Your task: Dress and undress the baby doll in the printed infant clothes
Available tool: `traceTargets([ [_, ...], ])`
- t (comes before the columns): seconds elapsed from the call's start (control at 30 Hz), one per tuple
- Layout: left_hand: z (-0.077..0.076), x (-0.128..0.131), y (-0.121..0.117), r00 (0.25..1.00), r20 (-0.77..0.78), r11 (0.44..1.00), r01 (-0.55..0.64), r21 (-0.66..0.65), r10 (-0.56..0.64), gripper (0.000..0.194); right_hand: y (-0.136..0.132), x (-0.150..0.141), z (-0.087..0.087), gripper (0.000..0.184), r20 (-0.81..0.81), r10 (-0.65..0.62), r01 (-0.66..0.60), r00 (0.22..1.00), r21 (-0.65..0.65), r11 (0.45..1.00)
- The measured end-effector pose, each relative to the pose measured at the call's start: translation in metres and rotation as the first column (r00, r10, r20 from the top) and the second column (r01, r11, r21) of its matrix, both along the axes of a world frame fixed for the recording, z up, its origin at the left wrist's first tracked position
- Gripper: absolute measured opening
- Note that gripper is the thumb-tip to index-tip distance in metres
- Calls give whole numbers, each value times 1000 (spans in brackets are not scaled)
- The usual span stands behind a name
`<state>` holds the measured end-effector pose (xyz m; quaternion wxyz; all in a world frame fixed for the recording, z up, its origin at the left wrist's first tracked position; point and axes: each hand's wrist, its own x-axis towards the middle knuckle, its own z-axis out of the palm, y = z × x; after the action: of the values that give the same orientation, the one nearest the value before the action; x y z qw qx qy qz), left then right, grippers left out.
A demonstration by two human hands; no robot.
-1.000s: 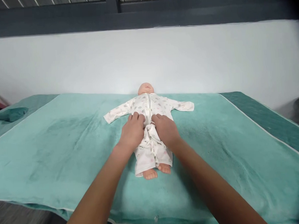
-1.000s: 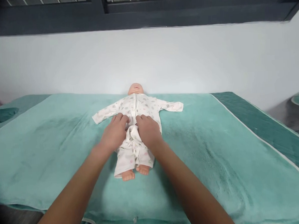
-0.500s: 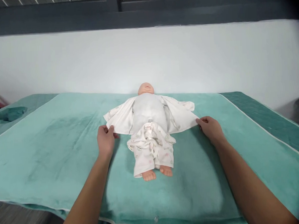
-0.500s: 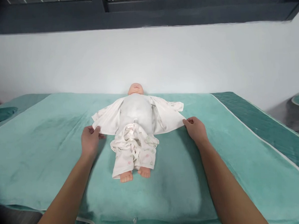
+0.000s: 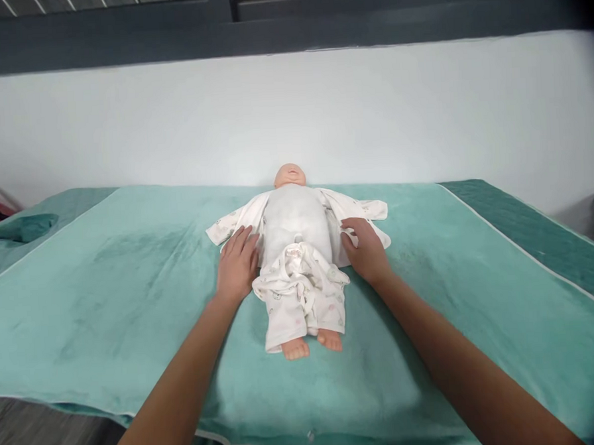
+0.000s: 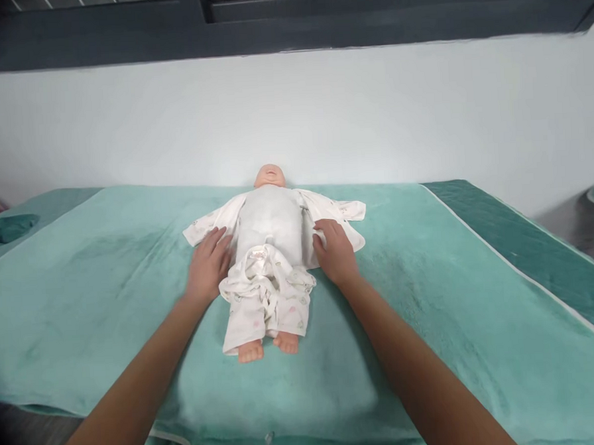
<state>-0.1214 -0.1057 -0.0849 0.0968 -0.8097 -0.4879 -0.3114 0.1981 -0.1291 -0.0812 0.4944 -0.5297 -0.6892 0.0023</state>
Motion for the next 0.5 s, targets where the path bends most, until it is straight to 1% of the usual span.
traceTargets([
  [0.03, 0, 1, 7, 1000, 5, 1000, -17, -19, 17, 39, 8, -7, 2, 21, -46, 21, -21, 999, 14, 1000],
  [0.07, 0, 1, 15, 998, 29, 998, -58, -28, 59, 41, 17, -14, 5, 23, -101, 32, -29, 994, 24, 999],
  [0.13, -1, 2, 30, 976, 104, 982, -186, -43, 190, 44, 37, -26, 10, 27, -231, 37, -33, 972, 22, 999],
  [0.2, -1, 3, 42, 933, 173, 949, -306, -82, 315, 44, 56, -35, 15, 33, -328, 45, -54, 944, -18, 998],
  [0.23, 0, 3, 48, 911, 199, 932, -346, -110, 362, 42, 64, -37, 16, 36, -355, 57, -81, 933, -52, 995],
  [0.33, 2, 6, 61, 856, 271, 895, -396, -206, 440, 38, 76, -39, 15, 47, -376, 107, -180, 920, -165, 970],
  [0.4, 3, 9, 69, 816, 326, 875, -405, -266, 477, 38, 75, -37, 13, 54, -383, 125, -222, 915, -218, 950],
  [0.5, 6, 14, 79, 768, 387, 854, -397, -335, 509, 33, 69, -35, 13, 63, -391, 130, -242, 911, -252, 937],
])
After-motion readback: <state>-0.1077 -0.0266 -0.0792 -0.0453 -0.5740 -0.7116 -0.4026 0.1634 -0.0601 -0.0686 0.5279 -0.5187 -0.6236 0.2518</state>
